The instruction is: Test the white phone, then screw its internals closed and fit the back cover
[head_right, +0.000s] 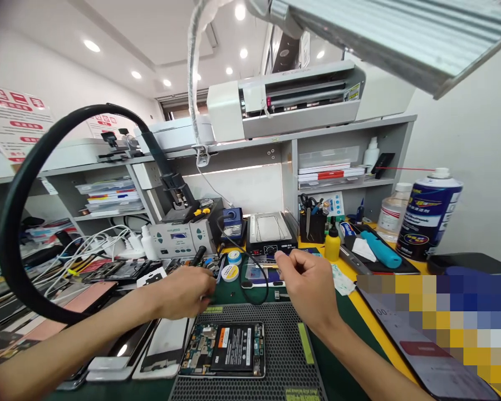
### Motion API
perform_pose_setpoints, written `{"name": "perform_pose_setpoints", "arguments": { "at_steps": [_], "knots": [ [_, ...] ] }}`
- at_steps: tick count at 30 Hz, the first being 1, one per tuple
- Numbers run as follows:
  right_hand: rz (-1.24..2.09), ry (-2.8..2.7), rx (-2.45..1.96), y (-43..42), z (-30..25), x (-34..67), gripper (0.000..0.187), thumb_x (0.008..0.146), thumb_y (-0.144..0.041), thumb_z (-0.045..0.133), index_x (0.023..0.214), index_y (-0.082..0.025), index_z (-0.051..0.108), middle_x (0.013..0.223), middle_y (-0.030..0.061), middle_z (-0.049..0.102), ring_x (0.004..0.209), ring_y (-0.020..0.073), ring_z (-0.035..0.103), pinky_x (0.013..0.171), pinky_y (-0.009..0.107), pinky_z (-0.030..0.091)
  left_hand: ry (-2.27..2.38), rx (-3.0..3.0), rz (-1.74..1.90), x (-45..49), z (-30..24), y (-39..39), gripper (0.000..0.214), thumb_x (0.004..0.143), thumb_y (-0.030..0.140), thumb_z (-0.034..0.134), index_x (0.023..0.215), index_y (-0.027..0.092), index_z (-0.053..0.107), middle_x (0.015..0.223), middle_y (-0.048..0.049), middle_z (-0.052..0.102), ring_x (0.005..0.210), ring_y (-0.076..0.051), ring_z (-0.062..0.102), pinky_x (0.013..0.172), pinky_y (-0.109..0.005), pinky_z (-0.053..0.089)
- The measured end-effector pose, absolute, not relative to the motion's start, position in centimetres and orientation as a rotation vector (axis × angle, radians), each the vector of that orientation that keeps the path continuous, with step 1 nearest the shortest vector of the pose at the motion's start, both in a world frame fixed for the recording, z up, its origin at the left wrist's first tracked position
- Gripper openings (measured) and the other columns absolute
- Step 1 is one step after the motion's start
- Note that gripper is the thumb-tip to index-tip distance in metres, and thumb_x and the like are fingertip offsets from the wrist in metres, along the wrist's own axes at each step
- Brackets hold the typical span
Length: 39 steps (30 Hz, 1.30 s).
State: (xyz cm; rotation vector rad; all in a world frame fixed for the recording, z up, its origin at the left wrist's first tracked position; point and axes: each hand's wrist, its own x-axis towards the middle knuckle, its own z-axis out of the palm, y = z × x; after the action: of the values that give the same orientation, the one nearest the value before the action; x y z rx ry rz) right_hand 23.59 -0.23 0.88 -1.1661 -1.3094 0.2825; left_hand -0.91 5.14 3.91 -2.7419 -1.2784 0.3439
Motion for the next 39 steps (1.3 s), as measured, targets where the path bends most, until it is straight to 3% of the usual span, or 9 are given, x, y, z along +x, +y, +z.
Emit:
{"name": "perform_pose_setpoints", "arguments": {
  "at_steps": [5,10,13,16,19,23,27,32,39],
  "knots": [
    [0.277,-1.305,-1.173,-0.1,0.9,23.8,0.05,0.087,-0.035,0.061,0.045,-0.022,0.038,0.043,-0.0047,0.041,0.044,0.0106,0.036,0.048,0.026,0.032,-1.313,-2.724,0.689,0.9,3.2,6.0,0.028,0.094,0.038,0.061,0.112,0.017,0.064,0.112,-0.007,0.067,0.098,-0.02,0.066,0.086,-0.042,0.055],
    [0.297,-1.287,-1.164,-0.1,1.1,23.9,0.049,0.087,-0.034,0.062,0.045,-0.021,0.042,0.043,-0.0048,0.041,0.044,0.0102,0.035,0.048,0.026,0.033,-1.458,-2.843,0.683,1.0,3.5,6.8,0.034,0.093,0.036,0.062,0.121,0.018,0.061,0.122,-0.0089,0.063,0.105,-0.023,0.064,0.088,-0.044,0.055],
    [0.329,-1.296,-1.138,-0.1,1.2,24.0,0.051,0.089,-0.036,0.06,0.045,-0.021,0.039,0.044,-0.0052,0.039,0.044,0.0099,0.033,0.047,0.026,0.032,-1.568,-3.04,0.463,0.4,4.1,7.2,0.029,0.093,0.037,0.063,0.113,0.016,0.063,0.112,-0.0068,0.066,0.094,-0.02,0.065,0.081,-0.039,0.056],
    [0.416,-1.381,-1.087,-0.4,1.3,23.8,0.048,0.091,-0.039,0.061,0.05,-0.021,0.044,0.048,-0.0051,0.041,0.047,0.0103,0.036,0.047,0.025,0.033,-1.656,-3.327,0.081,0.4,5.1,6.9,0.013,0.092,0.028,0.057,0.092,0.016,0.061,0.078,0.0027,0.06,0.065,-0.01,0.056,0.059,-0.024,0.048],
    [0.568,-1.536,-1.038,-0.9,1.5,23.4,0.021,0.088,-0.039,0.067,0.079,-0.019,0.069,0.064,-0.0014,0.06,0.058,0.0128,0.052,0.052,0.024,0.043,-1.743,-3.591,-0.254,1.4,6.1,6.2,0.006,0.083,0.023,0.052,0.081,0.019,0.055,0.058,0.009,0.042,0.046,-0.006,0.035,0.043,-0.02,0.029],
    [0.743,-1.68,-0.998,-1.2,2.0,23.0,0.024,0.09,-0.038,0.066,0.106,-0.022,0.074,0.085,0.0028,0.071,0.062,0.0116,0.056,0.053,0.022,0.047,-1.796,-3.882,-0.403,3.4,7.1,5.9,0.004,0.07,0.022,0.06,0.069,0.02,0.057,0.044,0.0098,0.041,0.039,-0.005,0.032,0.038,-0.021,0.022],
    [0.88,-1.712,-0.966,-1.2,2.5,23.5,0.025,0.092,-0.042,0.065,0.1,-0.022,0.079,0.078,0.0006,0.066,0.051,0.0075,0.047,0.045,0.02,0.041,-1.87,-4.038,-0.406,4.4,7.6,6.4,0.006,0.066,0.019,0.063,0.062,0.018,0.059,0.038,0.009,0.041,0.034,-0.005,0.03,0.036,-0.02,0.019],
    [0.94,-1.647,-1.002,-1.1,2.6,24.1,0.03,0.088,-0.046,0.069,0.098,-0.019,0.077,0.07,-0.0001,0.064,0.053,0.01,0.051,0.048,0.022,0.045,-1.957,-4.076,-0.496,4.7,7.7,6.4,0.014,0.069,0.026,0.069,0.062,0.017,0.06,0.041,0.0081,0.041,0.036,-0.004,0.028,0.036,-0.019,0.017],
    [0.717,-1.474,-1.173,0.6,2.3,25.4,0.039,0.089,-0.053,0.064,0.096,-0.015,0.07,0.059,-0.0022,0.06,0.05,0.0109,0.051,0.05,0.024,0.046,-1.856,-3.489,-1.489,2.8,8.2,4.1,0.02,0.081,0.038,0.066,0.08,0.018,0.069,0.047,0.0061,0.046,0.042,-0.007,0.033,0.04,-0.022,0.022]
  ]
}}
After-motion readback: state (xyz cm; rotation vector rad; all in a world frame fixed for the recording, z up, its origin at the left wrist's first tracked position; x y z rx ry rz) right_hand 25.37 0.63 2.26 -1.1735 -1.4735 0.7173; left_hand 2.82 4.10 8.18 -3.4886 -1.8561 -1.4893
